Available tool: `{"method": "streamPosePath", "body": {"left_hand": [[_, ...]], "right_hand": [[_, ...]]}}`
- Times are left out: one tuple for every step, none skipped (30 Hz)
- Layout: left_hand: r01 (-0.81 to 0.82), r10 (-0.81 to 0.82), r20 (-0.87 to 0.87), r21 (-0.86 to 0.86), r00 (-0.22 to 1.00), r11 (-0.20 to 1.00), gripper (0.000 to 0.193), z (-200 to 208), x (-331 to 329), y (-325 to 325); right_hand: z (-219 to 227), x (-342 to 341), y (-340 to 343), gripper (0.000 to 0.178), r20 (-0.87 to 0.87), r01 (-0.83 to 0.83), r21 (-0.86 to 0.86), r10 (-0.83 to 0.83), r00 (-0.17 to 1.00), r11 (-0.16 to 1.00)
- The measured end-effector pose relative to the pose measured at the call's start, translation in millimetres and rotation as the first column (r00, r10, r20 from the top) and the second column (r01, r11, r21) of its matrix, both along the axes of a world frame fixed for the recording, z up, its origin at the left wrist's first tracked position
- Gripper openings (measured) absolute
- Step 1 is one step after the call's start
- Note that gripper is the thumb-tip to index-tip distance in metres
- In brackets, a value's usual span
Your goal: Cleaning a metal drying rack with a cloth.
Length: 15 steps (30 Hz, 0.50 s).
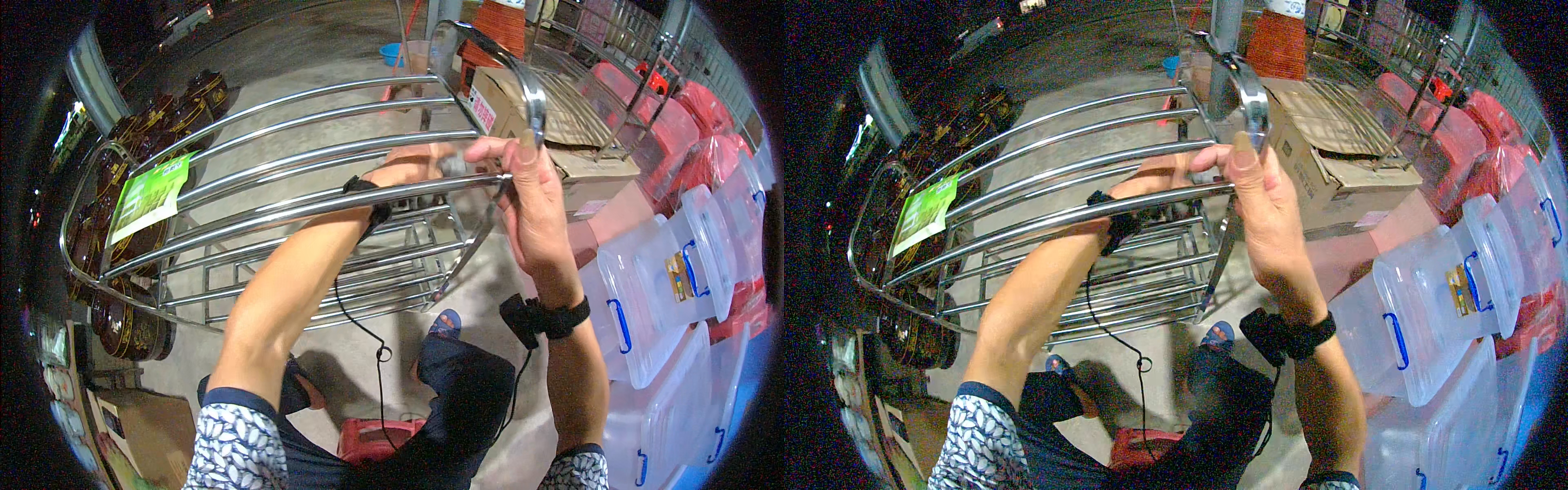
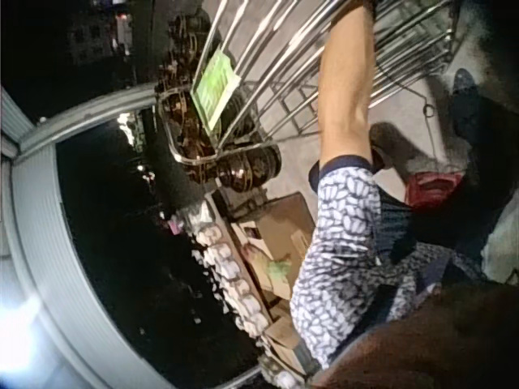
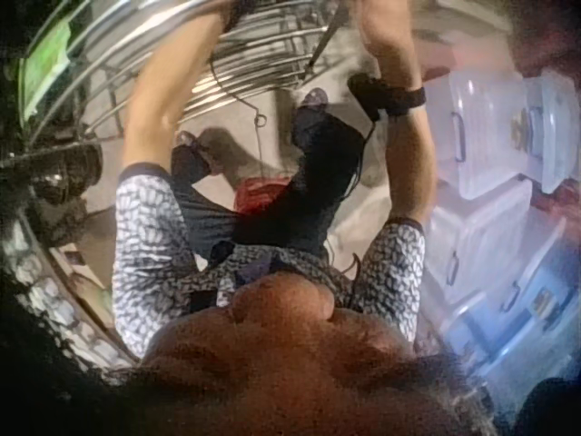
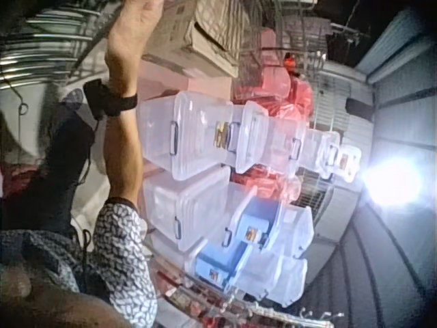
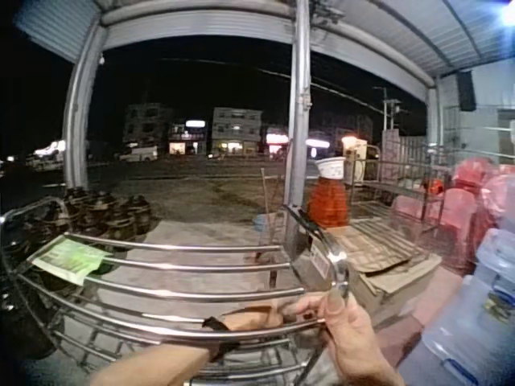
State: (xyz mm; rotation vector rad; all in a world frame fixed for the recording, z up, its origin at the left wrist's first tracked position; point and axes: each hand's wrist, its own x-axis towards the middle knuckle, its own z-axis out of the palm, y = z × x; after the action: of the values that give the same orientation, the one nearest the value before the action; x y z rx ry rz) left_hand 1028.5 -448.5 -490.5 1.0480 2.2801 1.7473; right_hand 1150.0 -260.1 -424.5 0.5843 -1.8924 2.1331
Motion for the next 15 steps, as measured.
{"method": "streamPosePath", "body": {"left_hand": [[-0.151,-0.049,-0.423,-0.425,0.905,0.892,0.037,12,2,13],[-0.146,-0.102,-0.429,-0.506,0.897,0.85,0.031,17,14,12],[-0.146,-0.155,-0.435,-0.583,0.887,0.799,0.025,19,26,13],[-0.238,-0.165,-0.631,-0.503,0.758,0.831,0.014,14,32,15],[-0.253,-0.088,-0.461,-0.626,0.883,0.737,0.019,16,35,17],[-0.289,-0.121,-0.548,-0.6,0.828,0.746,0.022,15,46,23],[-0.311,-0.157,-0.622,-0.575,0.767,0.757,0.026,21,67,30],[-0.179,-0.162,-0.472,-0.597,0.866,0.782,0.037,28,86,31],[-0.213,-0.157,-0.383,-0.758,0.91,0.616,0.041,28,96,40],[-0.184,-0.123,-0.377,-0.679,0.918,0.711,0.045,21,100,32],[-0.155,-0.09,-0.367,-0.586,0.926,0.795,0.049,10,105,22],[-0.244,-0.044,-0.446,-0.565,0.894,0.788,0.048,5,114,14],[-0.272,-0.053,-0.457,-0.616,0.888,0.739,0.052,10,126,6],[-0.326,-0.035,-0.501,-0.612,0.865,0.721,0.054,10,139,0],[-0.391,-0.008,-0.547,-0.608,0.837,0.691,0.057,11,153,-10]], "right_hand": [[1,2,-3,0.035,0.004,-0.042,-0.013,0.042,0.999,0.999],[4,2,-5,0.036,0.005,-0.056,0.007,0.056,0.998,0.998],[6,3,-4,0.036,-0.003,-0.054,0.004,0.054,0.999,0.999],[5,4,-3,0.036,0.009,-0.059,0.007,0.059,0.998,0.998],[5,4,-3,0.037,0.021,-0.066,0.01,0.066,0.998,0.998],[5,3,-1,0.037,0.012,-0.066,0.013,0.066,0.998,0.998],[2,0,4,0.038,-0.018,-0.028,0.039,0.028,0.999,0.999],[0,-2,9,0.039,-0.048,0.011,0.065,-0.008,0.999,0.998],[0,-2,4,0.041,-0.083,0.032,0.083,-0.025,0.996,0.996],[3,0,1,0.041,-0.095,0.019,0.081,-0.011,0.995,0.997],[5,4,-3,0.046,-0.071,0.041,0.066,-0.036,0.997,0.997],[7,7,-5,0.052,-0.045,0.068,0.056,-0.065,0.997,0.996],[6,8,-5,0.052,-0.048,0.066,0.057,-0.063,0.997,0.996],[3,7,-3,0.047,-0.044,0.064,0.086,-0.06,0.997,0.994],[3,7,-5,0.043,-0.042,0.046,0.108,-0.042,0.998,0.993]]}}
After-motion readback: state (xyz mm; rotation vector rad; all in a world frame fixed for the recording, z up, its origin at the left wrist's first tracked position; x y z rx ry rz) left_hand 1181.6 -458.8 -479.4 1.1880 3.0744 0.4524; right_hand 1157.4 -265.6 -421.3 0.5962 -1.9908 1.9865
